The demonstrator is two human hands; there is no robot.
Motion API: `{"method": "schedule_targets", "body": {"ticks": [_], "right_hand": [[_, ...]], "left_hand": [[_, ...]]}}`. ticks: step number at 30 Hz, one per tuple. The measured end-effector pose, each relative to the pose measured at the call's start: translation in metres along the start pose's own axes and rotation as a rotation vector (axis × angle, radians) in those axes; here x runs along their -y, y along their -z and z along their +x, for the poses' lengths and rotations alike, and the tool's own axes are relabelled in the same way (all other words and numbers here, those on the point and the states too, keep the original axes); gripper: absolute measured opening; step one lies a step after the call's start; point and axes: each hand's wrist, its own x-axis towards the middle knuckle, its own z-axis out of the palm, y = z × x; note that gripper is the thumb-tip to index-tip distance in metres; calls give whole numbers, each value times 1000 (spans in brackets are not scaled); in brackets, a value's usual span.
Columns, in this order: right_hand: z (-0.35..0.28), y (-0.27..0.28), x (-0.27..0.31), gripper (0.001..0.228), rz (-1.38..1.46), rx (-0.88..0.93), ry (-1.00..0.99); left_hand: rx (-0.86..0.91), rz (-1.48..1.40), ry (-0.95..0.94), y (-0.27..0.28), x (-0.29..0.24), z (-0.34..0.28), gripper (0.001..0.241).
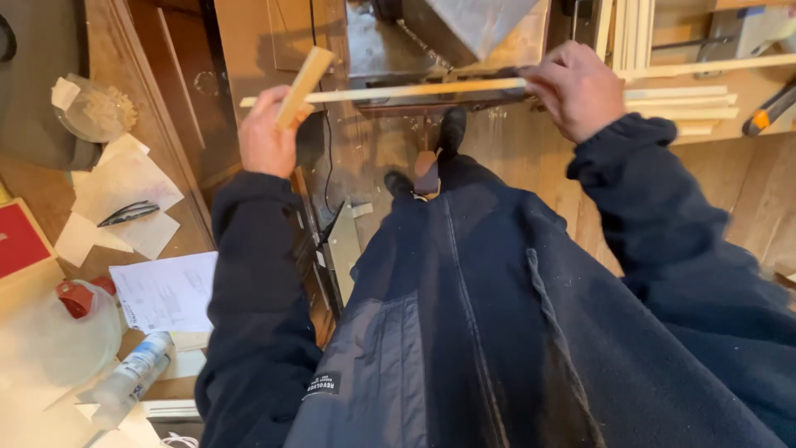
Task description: Cutting wooden frame mouldings using a manual miter chopper.
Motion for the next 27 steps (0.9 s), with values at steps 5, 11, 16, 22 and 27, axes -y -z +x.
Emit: {"method": "schedule_targets", "body": {"ticks": [5, 11, 16, 22, 27], "right_hand": [[37, -26, -20, 14, 4, 51, -2], [46, -55, -10, 26, 138, -65, 6], [44, -54, 22, 31, 109, 51, -48], [34, -70, 35, 36, -8, 181, -237], [44, -90, 39, 41, 7, 50, -109]], "left_hand": [[37, 94, 64, -9, 28, 31, 17], [69, 102, 29, 2, 64, 40, 20], [147, 43, 178, 18, 86, 32, 19], [-60, -30, 54, 42, 76, 29, 17], [-98, -399, 342, 33, 51, 9, 27]]}}
